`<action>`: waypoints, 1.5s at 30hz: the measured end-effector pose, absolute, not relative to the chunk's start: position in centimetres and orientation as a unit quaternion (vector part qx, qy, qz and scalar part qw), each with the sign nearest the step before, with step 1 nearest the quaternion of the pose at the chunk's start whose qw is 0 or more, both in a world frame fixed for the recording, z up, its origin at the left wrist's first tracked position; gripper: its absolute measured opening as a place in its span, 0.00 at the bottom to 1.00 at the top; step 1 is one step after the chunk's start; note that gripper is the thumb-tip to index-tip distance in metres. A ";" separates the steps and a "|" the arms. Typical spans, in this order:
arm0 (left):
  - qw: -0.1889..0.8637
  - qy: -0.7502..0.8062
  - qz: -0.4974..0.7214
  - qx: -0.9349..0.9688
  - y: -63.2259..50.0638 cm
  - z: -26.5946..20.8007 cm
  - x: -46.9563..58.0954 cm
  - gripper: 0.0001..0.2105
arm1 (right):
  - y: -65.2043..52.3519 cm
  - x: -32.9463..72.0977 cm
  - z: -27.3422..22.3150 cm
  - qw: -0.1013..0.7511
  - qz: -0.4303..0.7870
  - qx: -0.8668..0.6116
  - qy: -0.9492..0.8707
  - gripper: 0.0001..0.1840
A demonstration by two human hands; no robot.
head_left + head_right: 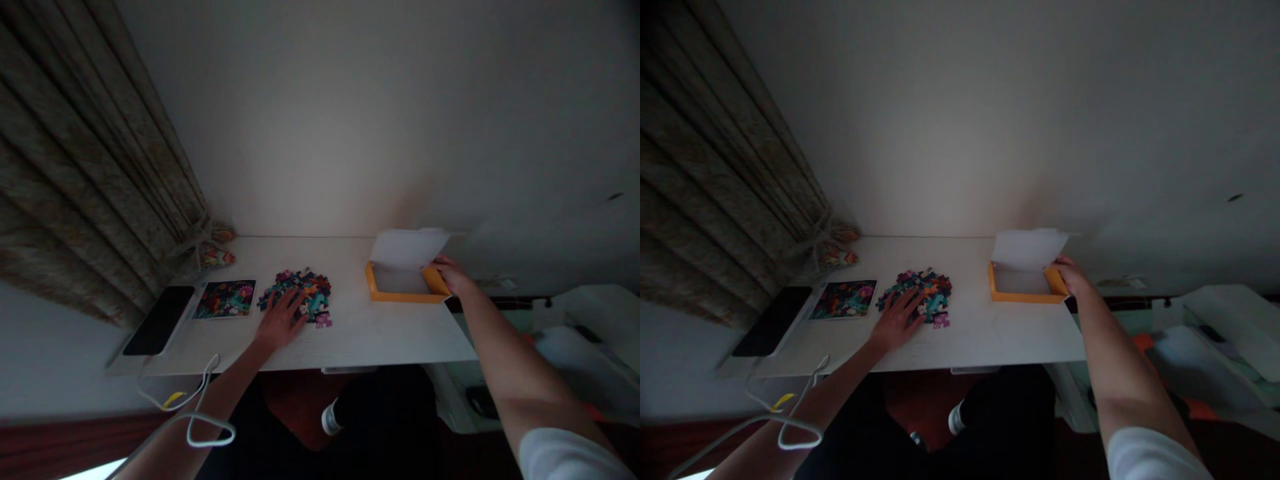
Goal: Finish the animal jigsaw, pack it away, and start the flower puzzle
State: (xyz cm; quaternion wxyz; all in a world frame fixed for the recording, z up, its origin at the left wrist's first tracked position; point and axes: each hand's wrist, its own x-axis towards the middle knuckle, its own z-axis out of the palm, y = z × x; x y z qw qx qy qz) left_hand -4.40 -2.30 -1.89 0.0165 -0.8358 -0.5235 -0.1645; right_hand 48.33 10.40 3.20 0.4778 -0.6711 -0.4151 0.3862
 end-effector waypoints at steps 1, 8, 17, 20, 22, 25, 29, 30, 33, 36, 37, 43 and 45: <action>0.017 -0.523 -0.166 -0.836 -2.3 -1.9 -4.4 0.27 | 10.0 48.4 3.5 0.479 0.399 -0.671 -0.400 0.06; 0.009 -0.525 -0.161 -0.836 -2.3 -1.8 -4.3 0.27 | 6.8 49.6 6.2 0.462 0.380 -0.676 -0.430 0.12; 0.017 -0.521 -0.177 -0.835 -2.4 -2.0 -4.5 0.28 | 0.1 41.5 3.0 0.148 0.006 -0.611 -0.778 0.31; 0.015 -0.525 -0.177 -0.832 -2.4 -2.1 -4.5 0.28 | -0.3 39.4 1.8 0.099 -0.102 -0.641 -0.754 0.31; 0.015 -0.529 -0.177 -0.830 -2.5 -2.0 -4.4 0.29 | 0.4 38.5 1.3 0.092 -0.125 -0.648 -0.746 0.31; 0.021 -0.540 -0.177 -0.823 -2.6 -1.8 -4.3 0.28 | 2.5 37.8 0.8 0.100 -0.106 -0.680 -0.718 0.31; 0.035 -0.568 -0.183 -0.802 -2.8 -1.5 -4.1 0.26 | 6.3 37.1 0.2 0.152 -0.036 -0.712 -0.684 0.32; 0.037 -0.574 -0.184 -0.797 -2.9 -1.5 -4.1 0.25 | 7.4 36.9 0.1 0.177 -0.016 -0.712 -0.680 0.32; 0.037 -0.577 -0.180 -0.796 -2.9 -1.5 -4.0 0.25 | 10.3 36.7 0.0 0.258 0.045 -0.703 -0.661 0.30; 0.033 -0.575 -0.176 -0.798 -2.8 -1.7 -4.1 0.26 | 12.8 36.5 0.2 0.316 0.085 -0.690 -0.646 0.29; 0.032 -0.576 -0.176 -0.798 -2.8 -1.7 -4.1 0.26 | 13.6 36.5 0.2 0.326 0.092 -0.687 -0.643 0.29; 0.029 -0.594 -0.174 -0.785 -2.7 -1.7 -4.0 0.26 | 16.4 36.6 0.2 0.345 0.111 -0.678 -0.640 0.31; 0.026 -0.597 -0.173 -0.783 -2.7 -1.6 -4.0 0.26 | 16.5 36.6 0.1 0.335 0.127 -0.683 -0.637 0.34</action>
